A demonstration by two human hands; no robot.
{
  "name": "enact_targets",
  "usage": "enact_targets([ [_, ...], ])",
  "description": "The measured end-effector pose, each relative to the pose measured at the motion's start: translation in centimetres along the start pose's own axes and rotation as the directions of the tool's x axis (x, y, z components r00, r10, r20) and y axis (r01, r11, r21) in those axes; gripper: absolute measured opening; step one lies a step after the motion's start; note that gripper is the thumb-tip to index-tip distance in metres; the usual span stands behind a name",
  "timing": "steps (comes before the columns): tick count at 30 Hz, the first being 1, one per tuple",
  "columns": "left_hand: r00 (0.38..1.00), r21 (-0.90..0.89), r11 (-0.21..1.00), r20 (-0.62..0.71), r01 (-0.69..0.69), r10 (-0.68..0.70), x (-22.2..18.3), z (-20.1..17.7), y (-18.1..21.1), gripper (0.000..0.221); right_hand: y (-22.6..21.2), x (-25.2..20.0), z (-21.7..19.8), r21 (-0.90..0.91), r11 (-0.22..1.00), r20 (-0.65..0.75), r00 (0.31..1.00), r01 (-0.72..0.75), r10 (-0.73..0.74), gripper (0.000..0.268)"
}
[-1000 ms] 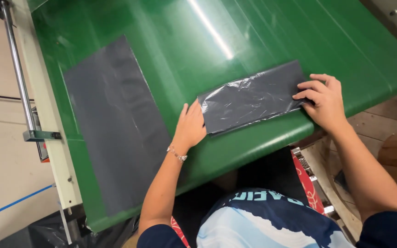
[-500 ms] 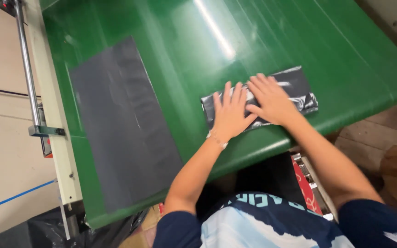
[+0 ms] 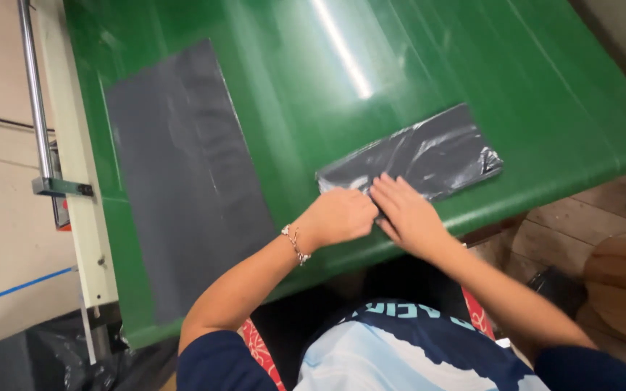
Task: Folding black plastic bags into smaller rectangles as they come off a conveyor belt in a factory setting.
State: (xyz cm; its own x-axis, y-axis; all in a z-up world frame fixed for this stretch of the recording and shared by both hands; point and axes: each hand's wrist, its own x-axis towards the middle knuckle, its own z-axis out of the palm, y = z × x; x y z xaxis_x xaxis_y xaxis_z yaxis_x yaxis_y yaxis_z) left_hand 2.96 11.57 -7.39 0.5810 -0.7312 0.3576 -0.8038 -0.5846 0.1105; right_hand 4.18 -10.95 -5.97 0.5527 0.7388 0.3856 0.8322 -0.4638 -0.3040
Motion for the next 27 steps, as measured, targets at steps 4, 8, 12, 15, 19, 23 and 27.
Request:
enact_targets([
  [4,0.953,-0.551,0.779,0.222,0.298,-0.207,6.8,-6.7,0.4,0.033,-1.3,-3.2,-1.3,0.187,0.978,0.039,0.995,-0.097,0.091,0.023],
  [8,0.795,-0.859,-0.070,0.498,0.508,-0.347,8.6,0.5,-7.6,0.047,1.6,-5.0,-1.2,0.783,0.363,0.151,0.720,-0.506,0.678,0.013],
  [12,0.532,-0.619,0.003,0.673,0.785,-0.514,10.4,0.5,-8.5,0.076,2.2,-1.9,-4.9,0.908,-0.389,0.418,0.406,-0.156,0.813,0.011],
  [15,0.829,-0.391,0.738,0.142,0.549,-0.542,11.5,0.3,-6.0,0.043,4.7,-3.5,-3.1,0.870,-0.490,0.472,0.399,-0.062,0.787,0.012],
  [19,0.793,-0.070,0.793,-0.039,0.605,-0.608,13.3,5.1,-5.3,0.037,8.3,-6.8,-0.4,0.859,-0.512,0.469,0.429,-0.016,0.772,0.010],
  [23,0.694,0.199,0.690,-0.433,0.696,-0.575,14.4,7.6,-4.7,0.043,3.2,-4.7,-6.5,0.914,-0.381,0.402,0.427,-0.140,0.810,0.008],
  [27,0.650,0.221,0.616,-0.370,0.756,-0.664,12.7,2.9,-2.9,0.056,1.1,-6.1,-8.7,0.924,-0.108,0.190,0.197,-0.367,0.962,0.035],
])
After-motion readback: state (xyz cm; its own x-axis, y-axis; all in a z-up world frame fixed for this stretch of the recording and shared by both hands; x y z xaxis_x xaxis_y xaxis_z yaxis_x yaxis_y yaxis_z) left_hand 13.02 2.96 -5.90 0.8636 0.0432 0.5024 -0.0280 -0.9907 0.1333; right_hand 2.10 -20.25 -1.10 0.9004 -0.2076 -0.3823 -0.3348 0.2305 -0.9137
